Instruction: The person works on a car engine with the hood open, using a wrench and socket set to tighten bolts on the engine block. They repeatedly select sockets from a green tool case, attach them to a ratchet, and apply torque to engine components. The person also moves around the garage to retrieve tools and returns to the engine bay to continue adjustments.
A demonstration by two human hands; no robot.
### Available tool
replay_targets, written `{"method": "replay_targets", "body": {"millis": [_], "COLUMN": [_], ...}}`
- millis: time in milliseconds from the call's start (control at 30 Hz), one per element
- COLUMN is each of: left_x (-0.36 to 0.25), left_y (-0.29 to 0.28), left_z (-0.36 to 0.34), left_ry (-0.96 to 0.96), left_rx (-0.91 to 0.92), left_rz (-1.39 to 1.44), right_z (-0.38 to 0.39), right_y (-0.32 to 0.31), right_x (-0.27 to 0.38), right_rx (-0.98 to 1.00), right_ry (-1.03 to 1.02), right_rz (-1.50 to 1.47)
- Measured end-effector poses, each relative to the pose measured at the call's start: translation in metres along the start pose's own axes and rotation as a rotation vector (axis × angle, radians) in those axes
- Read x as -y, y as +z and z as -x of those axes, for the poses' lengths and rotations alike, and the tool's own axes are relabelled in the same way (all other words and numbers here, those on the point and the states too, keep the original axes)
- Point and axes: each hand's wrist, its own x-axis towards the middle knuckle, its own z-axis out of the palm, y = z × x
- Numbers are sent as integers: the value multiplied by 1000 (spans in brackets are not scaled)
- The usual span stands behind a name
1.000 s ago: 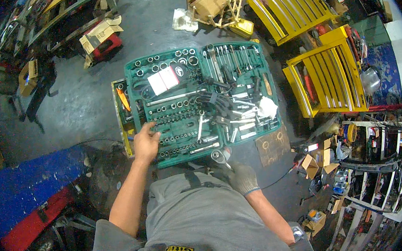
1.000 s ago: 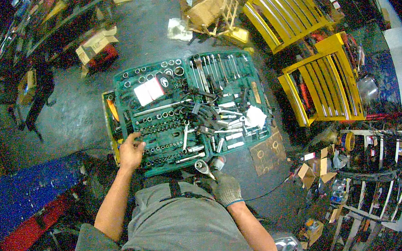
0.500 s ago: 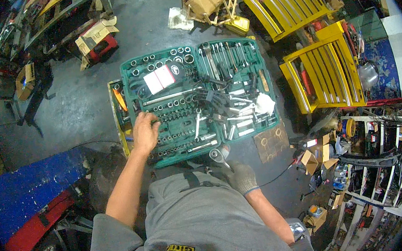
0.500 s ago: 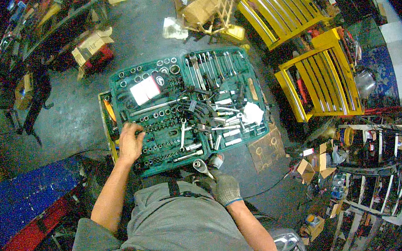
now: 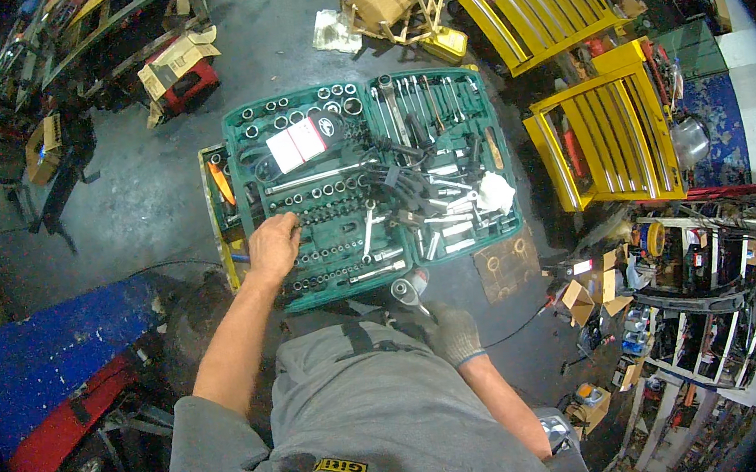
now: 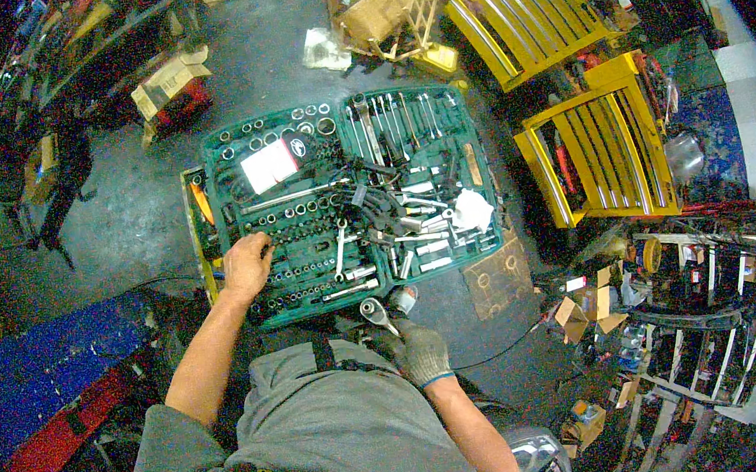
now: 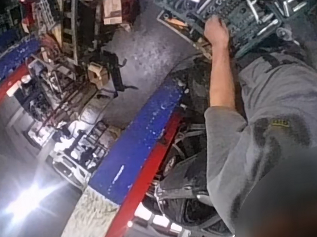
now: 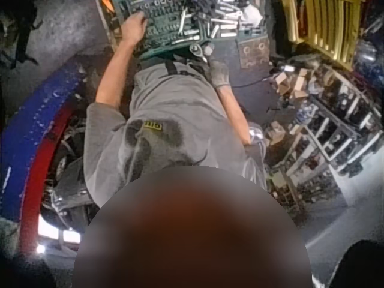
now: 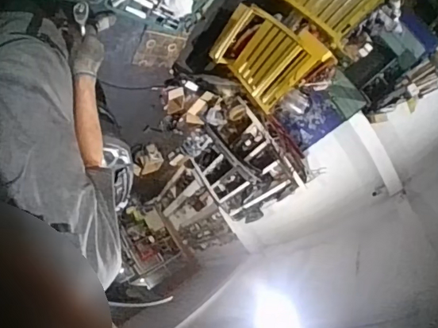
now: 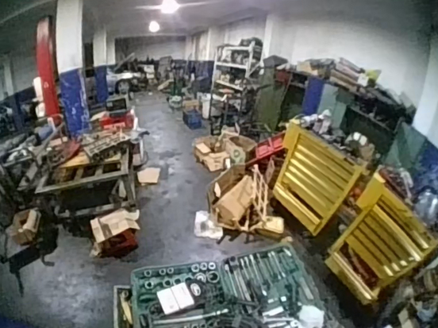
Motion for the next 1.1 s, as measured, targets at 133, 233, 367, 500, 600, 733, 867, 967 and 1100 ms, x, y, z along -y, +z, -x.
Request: {"method": "replay_targets", "body": {"millis": [133, 233, 367, 500, 600, 733, 867, 967, 1100], "left_x": [5, 8, 10, 5, 0, -6, -12, -12, -13], "left_y": [1, 1, -1, -2, -4, -8, -6, -2, 0], "left_z": [1, 4, 5, 4, 3, 3, 20, 43, 63], "left_ry": [14, 33, 65, 87, 53, -26, -67, -135, -162], "left_rx": [38, 43, 37, -56, -47, 33, -91, -88, -102], "left_rz": [4, 31, 12, -68, -87, -61, 42, 140, 224], "right_z": [1, 2, 2, -1, 1, 3, 1, -2, -3], "right_y": [-1, 0, 3, 3, 2, 2, 3, 4, 5], "right_x": [-1, -2, -3, -4, -2, 2, 2, 0, -1], "right_rx": [17, 15, -18, 72, 45, -16, -43, -43, -22], "right_ry": [44, 57, 22, 70, 48, 24, 29, 15, 22], "right_rz": [-9, -16, -22, 44, 17, -8, -23, -30, 1]}}
